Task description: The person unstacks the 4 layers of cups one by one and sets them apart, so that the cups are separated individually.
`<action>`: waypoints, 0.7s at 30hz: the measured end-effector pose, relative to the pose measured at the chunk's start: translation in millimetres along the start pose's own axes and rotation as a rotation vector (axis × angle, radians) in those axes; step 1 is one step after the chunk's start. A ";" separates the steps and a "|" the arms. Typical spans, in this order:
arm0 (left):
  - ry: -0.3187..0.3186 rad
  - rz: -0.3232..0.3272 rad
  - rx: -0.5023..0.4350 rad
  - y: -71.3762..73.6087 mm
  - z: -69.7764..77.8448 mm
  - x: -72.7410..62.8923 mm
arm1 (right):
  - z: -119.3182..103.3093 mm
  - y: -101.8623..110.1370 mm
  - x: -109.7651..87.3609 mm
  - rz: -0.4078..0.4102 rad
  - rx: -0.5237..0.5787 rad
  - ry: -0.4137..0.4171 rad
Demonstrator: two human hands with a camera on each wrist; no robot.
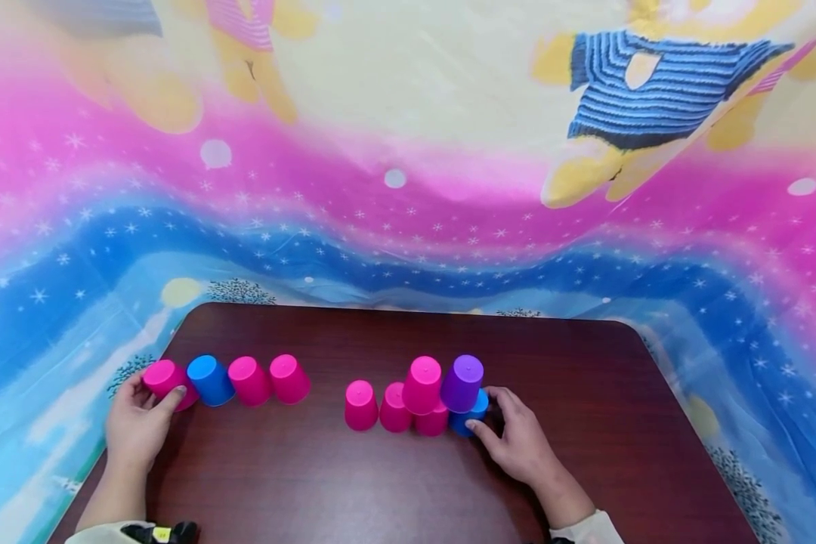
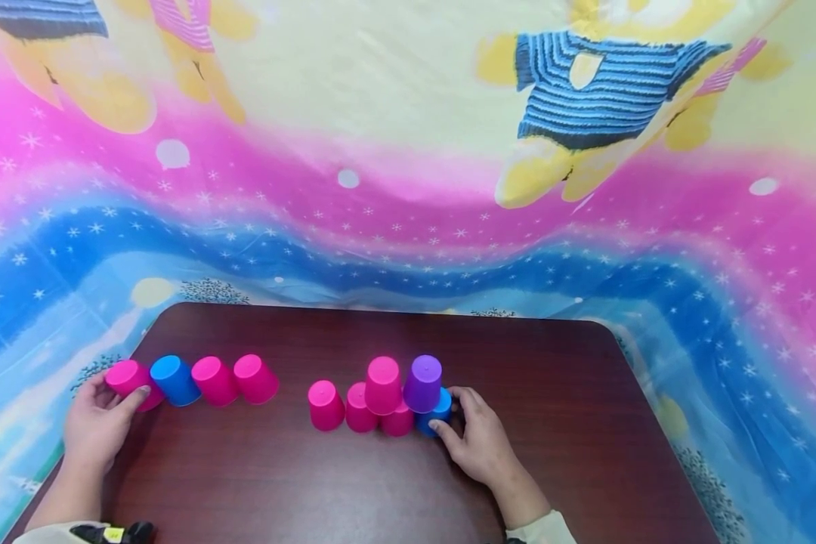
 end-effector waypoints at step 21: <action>0.009 -0.012 -0.042 1.0 0.1 -4.1 | -2.3 0.5 -1.2 0.003 0.030 -0.016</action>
Point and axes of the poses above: each hand's wrist, its own x-axis towards the middle knuckle, its own y-axis out of the back of the hand, z = x × y, the point moved 7 cm from there along x, towards the middle knuckle, and after that the axes turned 12 degrees about -z, right-handed, at the moved point
